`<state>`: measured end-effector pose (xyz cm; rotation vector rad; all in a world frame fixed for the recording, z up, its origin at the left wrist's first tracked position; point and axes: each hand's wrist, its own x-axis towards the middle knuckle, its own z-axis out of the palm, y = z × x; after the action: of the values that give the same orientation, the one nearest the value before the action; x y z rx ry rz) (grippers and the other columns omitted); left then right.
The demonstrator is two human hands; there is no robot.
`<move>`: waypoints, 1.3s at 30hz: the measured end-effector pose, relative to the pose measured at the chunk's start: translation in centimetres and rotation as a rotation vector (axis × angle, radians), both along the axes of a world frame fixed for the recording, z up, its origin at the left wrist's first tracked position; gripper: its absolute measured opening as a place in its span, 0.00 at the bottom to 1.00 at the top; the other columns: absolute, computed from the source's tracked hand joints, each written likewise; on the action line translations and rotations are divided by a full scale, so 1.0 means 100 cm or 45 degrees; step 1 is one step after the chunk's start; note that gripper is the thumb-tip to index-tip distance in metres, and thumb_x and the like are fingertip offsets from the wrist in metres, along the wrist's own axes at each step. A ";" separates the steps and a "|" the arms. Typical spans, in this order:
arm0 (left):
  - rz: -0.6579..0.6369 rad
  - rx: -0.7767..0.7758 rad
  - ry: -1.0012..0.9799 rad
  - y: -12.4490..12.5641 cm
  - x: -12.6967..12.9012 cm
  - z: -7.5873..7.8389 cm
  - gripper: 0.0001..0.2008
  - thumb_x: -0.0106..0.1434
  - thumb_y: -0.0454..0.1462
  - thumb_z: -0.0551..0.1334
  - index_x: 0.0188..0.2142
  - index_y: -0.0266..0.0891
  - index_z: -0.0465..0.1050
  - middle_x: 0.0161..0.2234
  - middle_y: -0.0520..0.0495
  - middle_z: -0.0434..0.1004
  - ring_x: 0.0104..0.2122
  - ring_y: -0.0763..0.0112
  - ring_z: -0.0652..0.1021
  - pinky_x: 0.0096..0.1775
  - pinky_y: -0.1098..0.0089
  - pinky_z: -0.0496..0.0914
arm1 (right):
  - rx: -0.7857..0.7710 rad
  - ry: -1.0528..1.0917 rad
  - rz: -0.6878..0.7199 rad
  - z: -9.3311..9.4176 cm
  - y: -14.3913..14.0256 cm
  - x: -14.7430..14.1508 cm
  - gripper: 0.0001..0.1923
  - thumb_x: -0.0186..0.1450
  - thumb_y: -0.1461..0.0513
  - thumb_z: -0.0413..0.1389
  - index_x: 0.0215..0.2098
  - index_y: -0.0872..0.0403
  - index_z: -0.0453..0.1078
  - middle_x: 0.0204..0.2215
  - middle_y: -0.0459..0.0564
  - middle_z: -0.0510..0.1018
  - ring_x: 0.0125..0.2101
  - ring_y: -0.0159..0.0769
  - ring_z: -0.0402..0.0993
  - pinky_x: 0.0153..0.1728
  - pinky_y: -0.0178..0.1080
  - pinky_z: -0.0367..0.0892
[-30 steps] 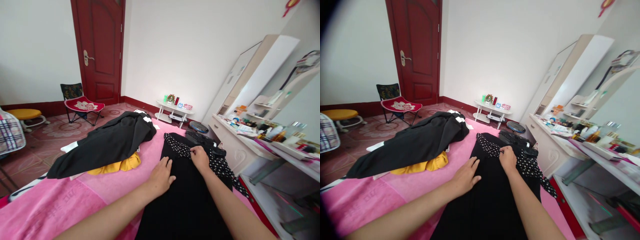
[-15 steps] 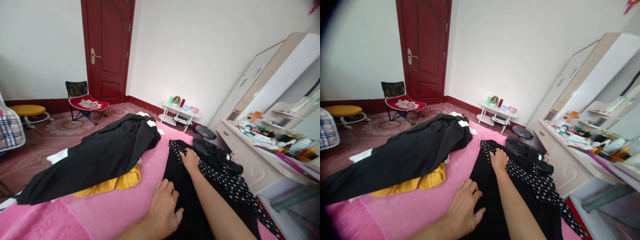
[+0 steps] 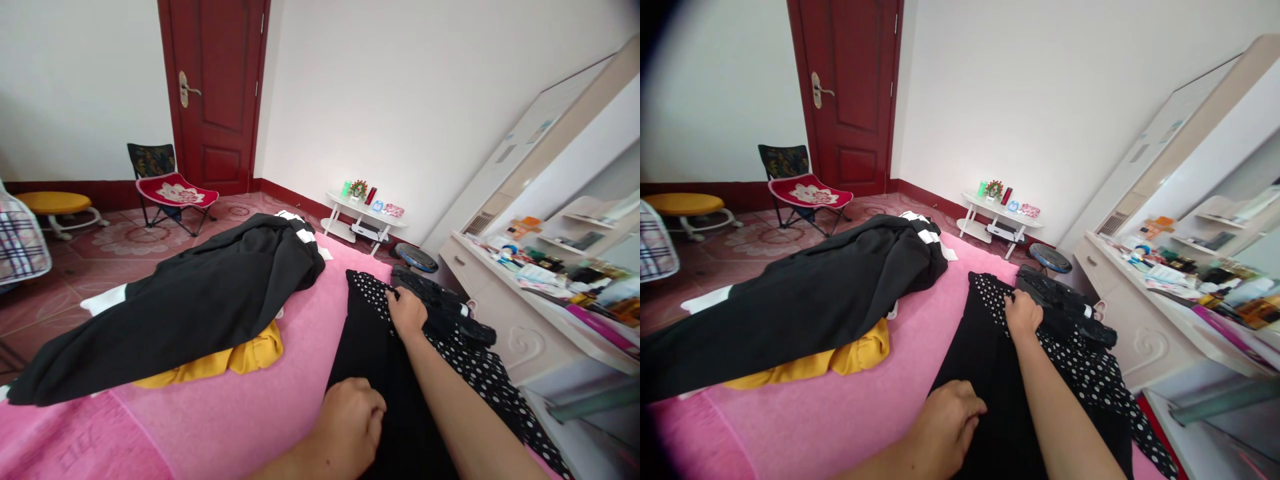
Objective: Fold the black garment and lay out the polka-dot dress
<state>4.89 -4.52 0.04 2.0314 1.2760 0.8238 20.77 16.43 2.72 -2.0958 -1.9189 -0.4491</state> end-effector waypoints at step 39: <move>-0.077 0.301 0.697 -0.057 -0.011 -0.010 0.28 0.68 0.48 0.42 0.64 0.40 0.52 0.66 0.46 0.44 0.65 0.58 0.48 0.63 0.55 0.45 | -0.143 0.613 0.225 -0.027 -0.206 0.086 0.16 0.58 0.59 0.56 0.45 0.49 0.74 0.48 0.48 0.75 0.49 0.39 0.70 0.52 0.41 0.62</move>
<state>3.83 -10.20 -0.95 2.5886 1.4403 0.4114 29.35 -4.16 0.03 -1.8542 -1.8405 0.1914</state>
